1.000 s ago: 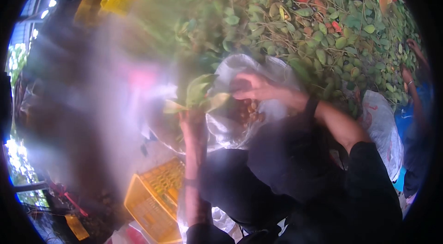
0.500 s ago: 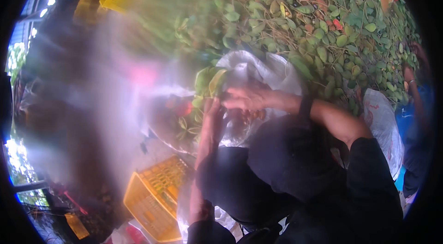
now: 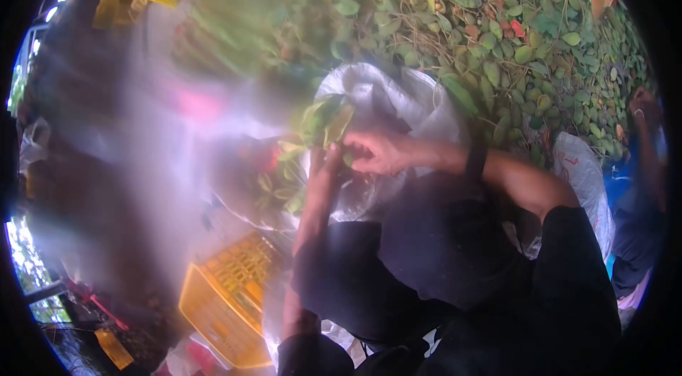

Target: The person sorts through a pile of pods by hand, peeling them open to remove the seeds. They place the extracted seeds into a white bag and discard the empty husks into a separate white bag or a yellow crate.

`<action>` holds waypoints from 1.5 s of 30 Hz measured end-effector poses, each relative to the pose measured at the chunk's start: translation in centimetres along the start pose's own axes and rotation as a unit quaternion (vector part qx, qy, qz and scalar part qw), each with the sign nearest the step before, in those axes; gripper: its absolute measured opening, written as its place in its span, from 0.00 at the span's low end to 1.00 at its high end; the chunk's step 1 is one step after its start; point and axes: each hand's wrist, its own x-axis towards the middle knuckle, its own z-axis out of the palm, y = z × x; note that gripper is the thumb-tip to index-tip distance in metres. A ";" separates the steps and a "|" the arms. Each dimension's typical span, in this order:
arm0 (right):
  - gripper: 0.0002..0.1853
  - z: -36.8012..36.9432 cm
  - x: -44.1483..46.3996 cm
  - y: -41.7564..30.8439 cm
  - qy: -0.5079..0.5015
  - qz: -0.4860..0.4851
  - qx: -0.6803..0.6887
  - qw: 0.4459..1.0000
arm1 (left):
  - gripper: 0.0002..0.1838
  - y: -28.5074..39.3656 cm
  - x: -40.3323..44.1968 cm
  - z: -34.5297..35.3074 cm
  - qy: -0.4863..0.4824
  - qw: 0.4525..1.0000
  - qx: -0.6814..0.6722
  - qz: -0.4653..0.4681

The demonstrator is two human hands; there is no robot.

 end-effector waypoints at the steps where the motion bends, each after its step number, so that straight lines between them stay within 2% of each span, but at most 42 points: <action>1: 0.25 0.2 0.3 0.3 0.072 -0.077 -0.066 0.992 | 0.18 0.1 0.1 0.0 -0.005 1.000 -0.028 0.008; 2: 0.27 0.3 0.3 0.6 0.143 -0.151 -0.132 0.969 | 0.18 -0.5 0.6 -0.2 -0.006 1.000 -0.029 0.006; 3: 0.30 0.3 0.2 0.9 0.156 -0.069 -0.140 0.975 | 0.15 -1.5 1.3 -0.4 0.019 0.999 -0.035 0.021; 4: 0.30 0.1 0.1 0.2 0.157 -0.066 -0.141 0.975 | 0.13 -2.2 1.8 -0.5 0.045 0.997 -0.042 0.036; 6: 0.30 -0.3 -0.1 -1.3 0.075 0.118 -0.075 0.987 | 0.13 -2.0 1.6 0.0 0.037 0.994 -0.091 0.041; 8: 0.27 0.0 0.1 0.0 0.075 0.097 -0.033 0.992 | 0.16 -0.8 0.8 1.0 0.034 0.992 -0.003 0.119; 9: 0.26 0.1 0.2 0.6 0.084 0.090 -0.025 0.992 | 0.20 -1.1 1.0 0.5 0.058 0.996 0.027 0.056; 10: 0.24 0.1 0.3 0.4 0.093 0.083 -0.016 0.992 | 0.20 -1.9 1.4 0.1 0.057 0.997 0.027 0.053; 12: 0.21 0.0 -0.1 0.0 0.093 0.067 -0.013 0.993 | 0.19 -3.5 2.0 -0.4 0.044 0.990 0.064 0.115; 14: 0.19 0.0 -0.1 -0.8 0.051 0.105 -0.070 0.991 | 0.17 -3.3 2.2 -0.4 0.042 0.992 0.048 0.106; 16: 0.18 0.1 0.0 -0.4 0.064 0.065 -0.040 0.995 | 0.16 -4.1 2.5 -1.0 -0.044 0.998 0.034 0.037; 18: 0.19 0.2 0.4 0.3 0.063 0.090 -0.047 0.993 | 0.15 -4.6 2.8 -0.6 -0.025 0.998 0.009 0.055; 20: 0.18 0.1 0.5 0.8 0.049 0.118 -0.020 0.992 | 0.13 -4.9 2.7 -0.7 0.016 0.986 0.115 0.121; 21: 0.18 0.2 0.6 0.9 0.033 0.145 0.009 0.989 | 0.12 -3.7 2.2 -0.7 -0.008 0.999 0.011 0.049; 22: 0.18 0.3 0.6 1.0 0.029 0.143 0.008 0.989 | 0.12 -3.7 2.3 -0.8 -0.004 0.999 0.010 0.050; 24: 0.16 0.2 0.2 1.3 0.008 0.136 0.054 0.989 | 0.12 -3.8 2.3 -0.6 0.065 0.994 0.011 0.082; 26: 0.15 0.0 -0.1 1.3 -0.015 0.115 0.003 0.993 | 0.14 -4.4 2.6 -1.0 0.049 0.995 0.045 0.071; 28: 0.14 0.3 -0.2 1.0 -0.008 0.045 -0.040 0.998 | 0.15 -4.6 2.9 -1.1 0.084 0.985 0.098 0.117; 29: 0.14 0.2 -0.1 0.8 -0.009 0.044 -0.041 0.998 | 0.15 -4.3 2.8 -1.2 0.085 0.985 0.097 0.117; 31: 0.12 0.0 -0.1 0.6 -0.013 0.011 -0.108 0.994 | 0.17 -4.1 2.5 -1.4 0.058 0.998 0.029 0.020; 32: 0.12 0.0 -0.1 0.5 -0.014 0.013 -0.106 0.994 | 0.17 -4.6 2.9 -1.7 0.059 0.998 0.028 0.017; 34: 0.11 0.2 -0.1 0.7 0.015 -0.035 -0.182 0.983 | 0.19 -5.6 3.9 -2.2 0.057 0.991 0.111 0.054; 35: 0.11 0.3 -0.1 1.0 0.015 -0.032 -0.181 0.983 | 0.19 -5.8 4.1 -2.3 0.056 0.991 0.110 0.051; 37: 0.12 0.6 0.2 1.9 0.017 -0.028 -0.184 0.982 | 0.20 -6.1 4.6 -2.5 0.050 0.955 0.280 0.081; 41: 0.13 0.5 0.7 2.4 0.033 -0.045 -0.189 0.980 | 0.20 -6.3 4.9 -2.9 0.048 0.971 0.209 0.107; 43: 0.16 0.1 0.3 2.0 -0.032 0.052 -0.004 0.998 | 0.20 -6.2 4.7 -3.1 0.045 0.983 0.149 0.102; 44: 0.16 -0.1 0.2 1.9 -0.032 0.052 -0.004 0.998 | 0.20 -6.2 4.8 -3.1 0.045 0.983 0.149 0.101; 45: 0.17 -0.2 0.0 1.8 -0.020 0.010 -0.077 0.997 | 0.19 -6.3 4.8 -3.0 0.046 0.986 0.130 0.093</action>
